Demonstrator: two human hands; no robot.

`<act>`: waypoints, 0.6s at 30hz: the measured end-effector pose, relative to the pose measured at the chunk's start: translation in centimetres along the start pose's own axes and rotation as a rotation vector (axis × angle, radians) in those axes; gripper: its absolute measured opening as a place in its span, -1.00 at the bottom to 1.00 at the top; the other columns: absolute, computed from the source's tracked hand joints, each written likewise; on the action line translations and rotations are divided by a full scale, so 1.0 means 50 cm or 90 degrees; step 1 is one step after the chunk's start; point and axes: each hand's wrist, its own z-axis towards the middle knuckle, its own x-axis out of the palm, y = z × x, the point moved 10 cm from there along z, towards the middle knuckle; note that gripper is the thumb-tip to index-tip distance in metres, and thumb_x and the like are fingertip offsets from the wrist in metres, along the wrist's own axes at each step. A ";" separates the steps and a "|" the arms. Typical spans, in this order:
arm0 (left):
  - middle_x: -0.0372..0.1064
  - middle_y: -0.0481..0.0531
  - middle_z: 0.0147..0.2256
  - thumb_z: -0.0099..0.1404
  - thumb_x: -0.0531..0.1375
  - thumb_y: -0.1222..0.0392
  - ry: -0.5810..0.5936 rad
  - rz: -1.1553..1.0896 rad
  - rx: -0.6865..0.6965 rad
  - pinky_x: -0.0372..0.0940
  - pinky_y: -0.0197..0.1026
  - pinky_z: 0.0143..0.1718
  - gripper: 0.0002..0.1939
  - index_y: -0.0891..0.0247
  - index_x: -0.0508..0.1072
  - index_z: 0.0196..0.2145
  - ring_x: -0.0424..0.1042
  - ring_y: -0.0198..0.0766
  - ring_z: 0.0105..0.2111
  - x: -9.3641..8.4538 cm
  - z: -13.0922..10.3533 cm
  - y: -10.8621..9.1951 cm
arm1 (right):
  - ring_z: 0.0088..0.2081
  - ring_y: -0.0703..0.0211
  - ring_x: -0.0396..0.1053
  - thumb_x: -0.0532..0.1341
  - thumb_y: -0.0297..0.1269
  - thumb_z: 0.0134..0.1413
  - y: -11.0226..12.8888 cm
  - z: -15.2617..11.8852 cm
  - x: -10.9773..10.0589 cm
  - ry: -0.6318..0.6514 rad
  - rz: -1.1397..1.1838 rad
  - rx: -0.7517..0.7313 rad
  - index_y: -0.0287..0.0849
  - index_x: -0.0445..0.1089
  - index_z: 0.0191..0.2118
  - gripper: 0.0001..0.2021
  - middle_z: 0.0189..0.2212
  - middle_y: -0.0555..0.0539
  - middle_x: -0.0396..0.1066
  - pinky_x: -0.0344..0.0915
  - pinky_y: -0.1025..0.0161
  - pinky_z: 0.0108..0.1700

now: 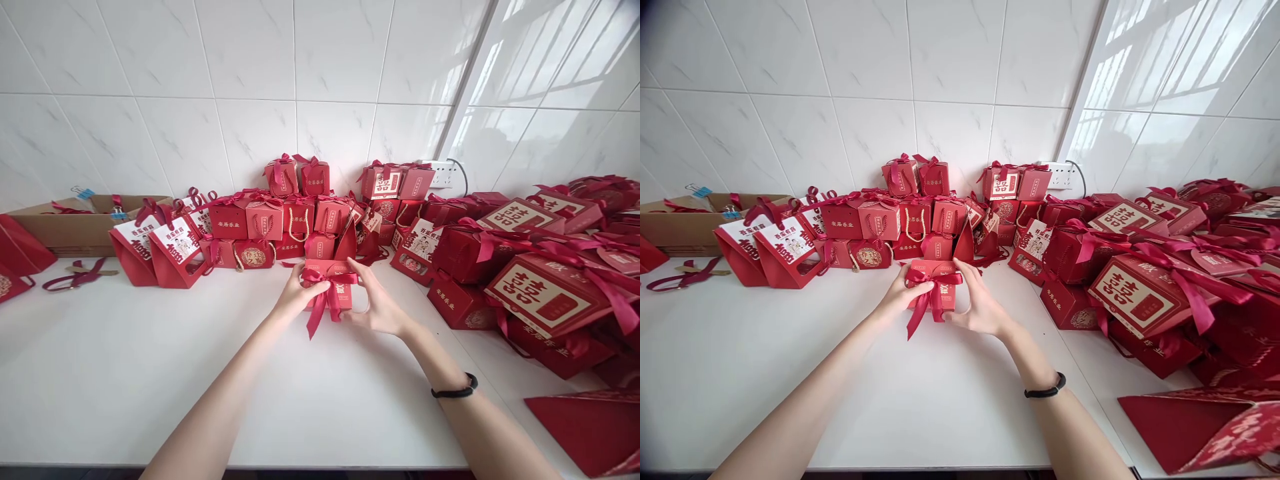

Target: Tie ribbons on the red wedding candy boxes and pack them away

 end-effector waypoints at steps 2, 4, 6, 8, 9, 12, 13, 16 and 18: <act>0.40 0.03 -0.18 0.02 0.31 0.06 0.046 0.009 -0.021 0.37 -0.14 -0.20 -0.50 0.18 0.25 -0.11 0.46 -0.16 -0.20 0.010 -0.002 0.001 | 0.22 -0.06 -0.02 0.32 -0.27 -0.18 0.005 0.001 0.008 0.011 -0.003 -0.011 0.02 -0.25 0.29 -0.05 0.22 -0.18 -0.09 0.09 -0.08 0.18; 0.40 0.06 -0.13 0.03 0.29 0.03 0.087 0.020 -0.031 0.36 -0.12 -0.17 -0.48 0.19 0.26 -0.07 0.45 -0.13 -0.15 0.019 -0.004 0.002 | 0.18 -0.05 0.05 0.33 -0.27 -0.20 0.010 0.003 0.012 0.009 0.019 -0.014 0.02 -0.21 0.28 -0.06 0.19 -0.18 -0.04 0.20 -0.05 0.11; 0.40 0.07 -0.10 0.03 0.30 0.00 0.117 0.026 -0.024 0.33 -0.10 -0.13 -0.45 0.20 0.27 -0.05 0.43 -0.10 -0.13 0.025 -0.005 0.002 | 0.14 -0.04 0.10 0.33 -0.26 -0.22 0.020 0.001 0.010 -0.011 0.027 -0.019 0.00 -0.16 0.26 -0.08 0.13 -0.19 0.02 0.28 -0.01 0.04; 0.39 0.06 -0.07 -0.02 0.32 -0.03 0.138 0.000 0.006 0.32 -0.10 -0.11 -0.42 0.19 0.29 -0.06 0.41 -0.07 -0.09 0.030 -0.002 -0.002 | 0.13 -0.06 0.10 0.34 -0.24 -0.26 0.036 -0.007 -0.002 -0.057 -0.007 -0.026 -0.03 -0.17 0.26 -0.06 0.09 -0.22 0.04 0.25 -0.04 0.07; 0.38 0.05 -0.04 -0.04 0.31 -0.07 0.134 -0.041 0.033 0.32 -0.11 -0.12 -0.41 0.18 0.30 -0.07 0.38 -0.06 -0.06 0.028 0.002 -0.007 | 0.15 -0.08 0.08 0.34 -0.23 -0.27 0.045 -0.014 -0.014 -0.094 -0.035 -0.026 -0.04 -0.21 0.26 -0.03 0.09 -0.23 0.03 0.20 -0.06 0.11; 0.33 0.01 0.04 0.12 0.04 -0.32 0.074 -0.165 0.054 0.34 -0.12 -0.16 -0.41 0.17 0.31 -0.07 0.31 -0.05 0.02 0.007 0.022 -0.005 | 0.23 -0.11 -0.05 0.34 -0.15 -0.25 0.084 -0.048 -0.068 -0.195 -0.143 -0.039 -0.05 -0.34 0.27 0.04 0.16 -0.28 -0.10 0.07 -0.06 0.19; 0.29 -0.01 0.07 0.19 -0.02 -0.28 0.043 -0.166 0.050 0.34 -0.15 -0.16 -0.45 0.17 0.32 -0.07 0.27 -0.08 0.06 -0.001 0.029 0.000 | 0.25 -0.09 -0.10 0.34 -0.12 -0.23 0.098 -0.063 -0.092 -0.222 -0.183 -0.046 -0.05 -0.37 0.27 0.04 0.18 -0.28 -0.13 0.04 -0.05 0.21; 0.24 0.00 0.12 0.25 -0.01 -0.07 -0.053 -0.037 -0.006 0.34 -0.23 -0.17 -0.59 0.26 0.33 -0.10 0.22 -0.16 0.10 -0.025 0.045 0.033 | 0.29 -0.11 -0.22 0.36 0.00 -0.28 0.130 -0.118 -0.193 -0.286 -0.306 -0.032 -0.02 -0.36 0.25 0.07 0.21 -0.23 -0.16 -0.04 -0.09 0.24; 0.33 0.02 0.05 0.21 0.03 -0.01 -0.104 0.129 -0.002 0.36 -0.22 -0.17 -0.62 0.30 0.38 -0.16 0.32 -0.17 0.02 -0.044 0.055 0.048 | 0.29 -0.20 -0.28 0.39 0.09 -0.42 0.144 -0.166 -0.289 -0.326 -0.397 0.007 0.00 -0.25 0.23 0.10 0.23 -0.17 -0.17 -0.10 -0.14 0.26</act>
